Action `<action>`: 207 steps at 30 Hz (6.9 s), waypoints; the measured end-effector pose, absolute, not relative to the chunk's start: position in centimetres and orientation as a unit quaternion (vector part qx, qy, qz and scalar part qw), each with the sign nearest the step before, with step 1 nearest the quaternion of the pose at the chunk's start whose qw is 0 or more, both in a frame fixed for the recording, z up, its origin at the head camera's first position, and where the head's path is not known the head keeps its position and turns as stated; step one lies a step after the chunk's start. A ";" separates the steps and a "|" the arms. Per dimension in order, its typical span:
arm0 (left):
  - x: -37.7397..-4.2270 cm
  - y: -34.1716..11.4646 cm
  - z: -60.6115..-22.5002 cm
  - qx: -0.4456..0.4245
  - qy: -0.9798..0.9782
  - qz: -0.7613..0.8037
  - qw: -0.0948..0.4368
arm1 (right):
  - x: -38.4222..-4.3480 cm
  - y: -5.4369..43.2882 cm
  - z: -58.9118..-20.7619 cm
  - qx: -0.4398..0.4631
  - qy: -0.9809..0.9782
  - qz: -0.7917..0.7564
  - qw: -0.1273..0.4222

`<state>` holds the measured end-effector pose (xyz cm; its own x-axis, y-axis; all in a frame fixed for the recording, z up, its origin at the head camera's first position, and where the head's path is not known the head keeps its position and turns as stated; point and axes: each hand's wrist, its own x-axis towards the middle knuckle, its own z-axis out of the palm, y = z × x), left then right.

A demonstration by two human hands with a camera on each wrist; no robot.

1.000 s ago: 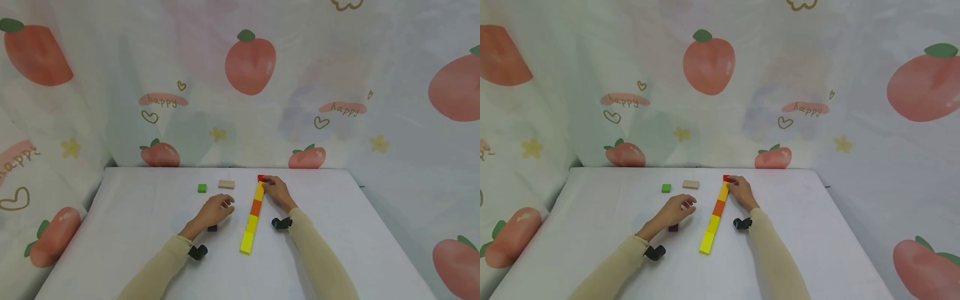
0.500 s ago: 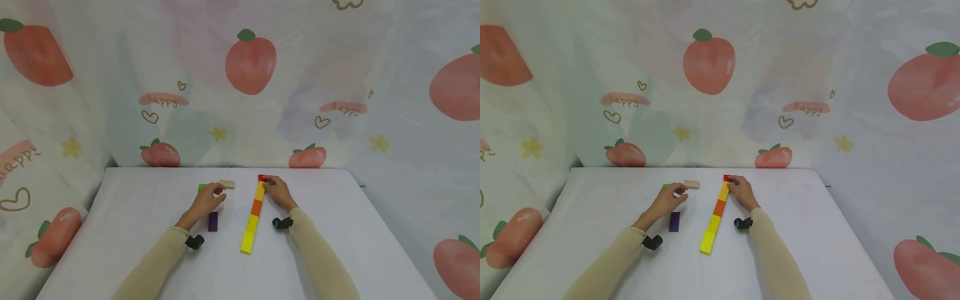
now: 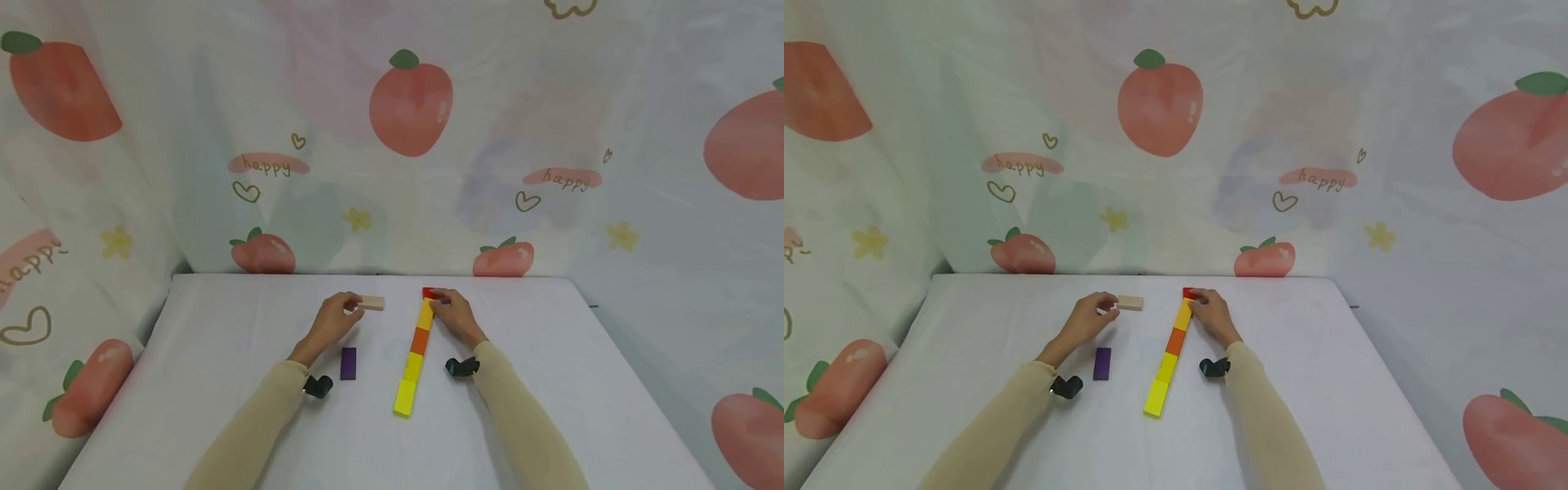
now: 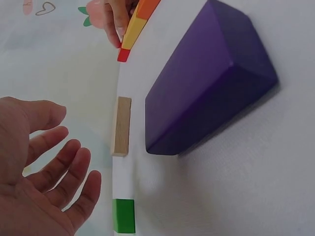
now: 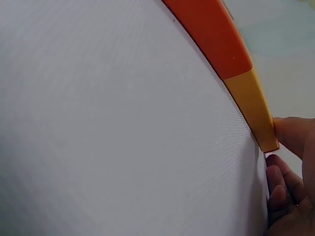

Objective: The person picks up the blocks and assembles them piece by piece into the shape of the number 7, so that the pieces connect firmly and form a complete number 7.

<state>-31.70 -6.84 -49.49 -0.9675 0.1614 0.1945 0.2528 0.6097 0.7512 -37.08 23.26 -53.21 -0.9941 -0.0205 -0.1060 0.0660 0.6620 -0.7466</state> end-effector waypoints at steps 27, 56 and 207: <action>-34.5 -7.6 -51.3 -0.113 -0.915 -0.382 0.062 | -36.8 23.4 -53.8 0.014 0.910 -0.411 0.051; -35.3 -6.7 -52.7 -0.108 -0.937 -0.330 0.045 | -36.4 23.3 -53.7 0.015 0.911 -0.409 0.049; -38.4 3.2 -52.7 -0.031 -0.929 -0.368 -0.006 | -36.7 23.4 -53.1 0.016 0.909 -0.414 0.044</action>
<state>-38.42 3.21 -52.71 -0.9980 0.0624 0.0122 0.0538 0.7275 0.6839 -36.65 23.39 -53.14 -0.9956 -0.0067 -0.0937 0.0663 0.6569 -0.7510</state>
